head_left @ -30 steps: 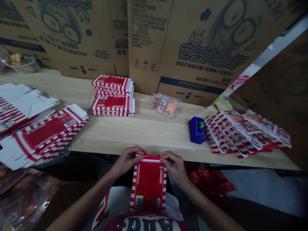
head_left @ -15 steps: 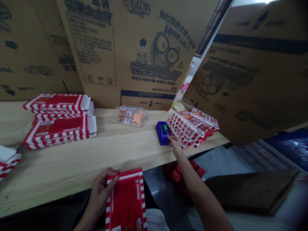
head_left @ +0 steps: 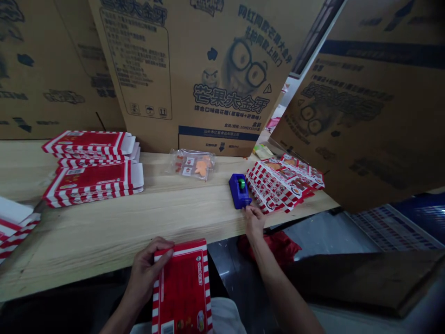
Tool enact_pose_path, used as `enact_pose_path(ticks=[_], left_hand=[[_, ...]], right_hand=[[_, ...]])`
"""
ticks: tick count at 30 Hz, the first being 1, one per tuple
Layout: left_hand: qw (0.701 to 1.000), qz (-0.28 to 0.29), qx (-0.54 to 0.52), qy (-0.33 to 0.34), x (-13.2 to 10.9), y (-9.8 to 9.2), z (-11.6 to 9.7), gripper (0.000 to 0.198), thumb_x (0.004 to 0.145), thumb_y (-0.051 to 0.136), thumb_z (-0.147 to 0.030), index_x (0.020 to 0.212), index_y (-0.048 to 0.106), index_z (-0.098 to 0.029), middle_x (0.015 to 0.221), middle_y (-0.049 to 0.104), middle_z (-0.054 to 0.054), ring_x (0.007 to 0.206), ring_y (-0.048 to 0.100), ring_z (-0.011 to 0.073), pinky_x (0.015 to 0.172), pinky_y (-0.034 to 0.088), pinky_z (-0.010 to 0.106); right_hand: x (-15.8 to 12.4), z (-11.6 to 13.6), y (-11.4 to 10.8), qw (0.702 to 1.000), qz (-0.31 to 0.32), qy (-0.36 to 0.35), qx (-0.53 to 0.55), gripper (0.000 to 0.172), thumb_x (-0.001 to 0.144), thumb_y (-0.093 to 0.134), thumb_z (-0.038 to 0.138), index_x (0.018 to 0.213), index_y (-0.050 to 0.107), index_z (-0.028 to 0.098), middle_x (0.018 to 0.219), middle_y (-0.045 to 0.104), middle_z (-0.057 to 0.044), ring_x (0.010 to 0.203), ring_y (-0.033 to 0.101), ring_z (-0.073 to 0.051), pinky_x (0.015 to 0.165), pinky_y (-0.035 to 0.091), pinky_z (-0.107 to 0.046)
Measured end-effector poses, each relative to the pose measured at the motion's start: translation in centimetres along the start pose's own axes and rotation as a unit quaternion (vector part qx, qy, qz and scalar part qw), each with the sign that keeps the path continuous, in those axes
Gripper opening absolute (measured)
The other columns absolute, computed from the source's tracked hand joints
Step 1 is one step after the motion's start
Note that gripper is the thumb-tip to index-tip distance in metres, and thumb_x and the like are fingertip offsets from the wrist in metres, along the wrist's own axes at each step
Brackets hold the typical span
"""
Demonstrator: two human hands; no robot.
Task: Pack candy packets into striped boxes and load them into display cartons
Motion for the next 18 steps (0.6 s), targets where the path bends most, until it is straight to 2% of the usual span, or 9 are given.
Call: enact_pose_path(ticks=[5, 7, 8, 10, 12, 13, 14, 15, 18], left_hand=[[1.000, -0.004, -0.007, 0.010, -0.3, 0.9, -0.8, 0.016, 0.075, 0.073, -0.032, 0.071, 0.067, -0.018, 0.078, 0.063, 0.002, 0.077, 0.058, 0.0169, 0.073, 0.043, 0.027], [1.000, 0.004, -0.015, 0.009, -0.3, 1.4, -0.9, 0.015, 0.076, 0.072, -0.031, 0.071, 0.067, -0.017, 0.078, 0.062, 0.002, 0.077, 0.057, 0.0163, 0.074, 0.042, 0.027], [1.000, 0.011, -0.020, 0.006, -0.3, 1.7, -0.8, 0.015, 0.076, 0.072, -0.031, 0.072, 0.066, -0.017, 0.079, 0.062, 0.002, 0.077, 0.057, 0.0161, 0.074, 0.042, 0.027], [0.999, 0.025, -0.029, -0.002, -0.1, 2.3, -0.6, 0.015, 0.077, 0.071, -0.030, 0.072, 0.065, -0.017, 0.079, 0.062, 0.002, 0.076, 0.056, 0.0158, 0.073, 0.041, 0.027], [0.999, 0.037, -0.031, -0.007, -0.1, 2.8, -0.6, 0.016, 0.077, 0.070, -0.031, 0.072, 0.064, -0.016, 0.078, 0.060, 0.002, 0.074, 0.054, 0.0152, 0.072, 0.040, 0.027], [0.999, 0.041, -0.029, -0.008, -0.1, 3.0, -0.7, 0.017, 0.078, 0.070, -0.032, 0.072, 0.064, -0.016, 0.077, 0.060, 0.002, 0.074, 0.054, 0.0150, 0.071, 0.040, 0.026], [0.999, 0.045, -0.027, -0.007, -0.1, 3.2, -0.7, 0.018, 0.077, 0.069, -0.032, 0.072, 0.064, -0.016, 0.076, 0.059, 0.002, 0.073, 0.053, 0.0150, 0.071, 0.040, 0.027], [0.999, 0.045, -0.027, -0.005, -0.2, 3.3, -0.9, 0.019, 0.077, 0.069, -0.033, 0.072, 0.063, -0.016, 0.076, 0.059, 0.002, 0.072, 0.053, 0.0150, 0.071, 0.040, 0.027], [0.999, 0.035, -0.023, 0.006, -0.5, 3.1, -1.6, 0.022, 0.077, 0.069, -0.037, 0.072, 0.062, -0.017, 0.074, 0.059, 0.002, 0.073, 0.053, 0.0164, 0.072, 0.040, 0.029]], right_hand=[[-1.3, -0.2, -0.3, 0.999, -0.011, 0.036, 0.000, 0.034, 0.063, 0.071, 0.049, 0.060, 0.054, 0.019, 0.062, 0.051, 0.003, 0.062, 0.049, -0.013, 0.069, 0.051, -0.034], [-2.3, 1.3, 1.8, 0.997, 0.056, 0.060, 0.005, 0.035, 0.065, 0.071, 0.051, 0.063, 0.057, 0.020, 0.066, 0.054, 0.002, 0.063, 0.051, -0.014, 0.070, 0.052, -0.034], [-3.1, 2.5, 4.0, 0.988, 0.135, 0.069, -0.001, 0.034, 0.067, 0.072, 0.051, 0.065, 0.060, 0.019, 0.069, 0.056, 0.001, 0.066, 0.054, -0.014, 0.070, 0.052, -0.033], [-6.6, 5.6, 10.4, 0.924, 0.377, 0.066, -0.030, 0.031, 0.070, 0.074, 0.048, 0.067, 0.065, 0.018, 0.075, 0.062, -0.002, 0.071, 0.057, -0.015, 0.070, 0.051, -0.031], [-12.1, 8.8, 15.9, 0.786, 0.614, 0.030, -0.065, 0.030, 0.072, 0.073, 0.046, 0.065, 0.068, 0.017, 0.076, 0.063, -0.003, 0.072, 0.058, -0.015, 0.068, 0.049, -0.027], [-14.4, 10.1, 17.6, 0.721, 0.688, 0.006, -0.081, 0.029, 0.072, 0.074, 0.045, 0.064, 0.068, 0.017, 0.074, 0.063, -0.002, 0.069, 0.057, -0.014, 0.066, 0.047, -0.025], [-16.0, 11.0, 18.9, 0.675, 0.731, -0.019, -0.098, 0.028, 0.071, 0.075, 0.043, 0.062, 0.068, 0.017, 0.071, 0.062, 0.000, 0.065, 0.055, -0.012, 0.063, 0.045, -0.024], [-16.8, 11.5, 20.0, 0.650, 0.749, -0.044, -0.119, 0.027, 0.068, 0.077, 0.040, 0.059, 0.067, 0.017, 0.066, 0.061, 0.001, 0.061, 0.053, -0.011, 0.059, 0.043, -0.022], [-16.9, 10.8, 21.5, 0.648, 0.738, -0.056, -0.178, 0.024, 0.059, 0.083, 0.031, 0.053, 0.064, 0.017, 0.053, 0.055, 0.004, 0.050, 0.045, -0.008, 0.048, 0.034, -0.020]])
Point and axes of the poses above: each hand's wrist, its own x-axis towards the middle knuckle, its own y-axis out of the palm, z = x × y, the point moved 10 cm from there along x, towards the middle knuckle
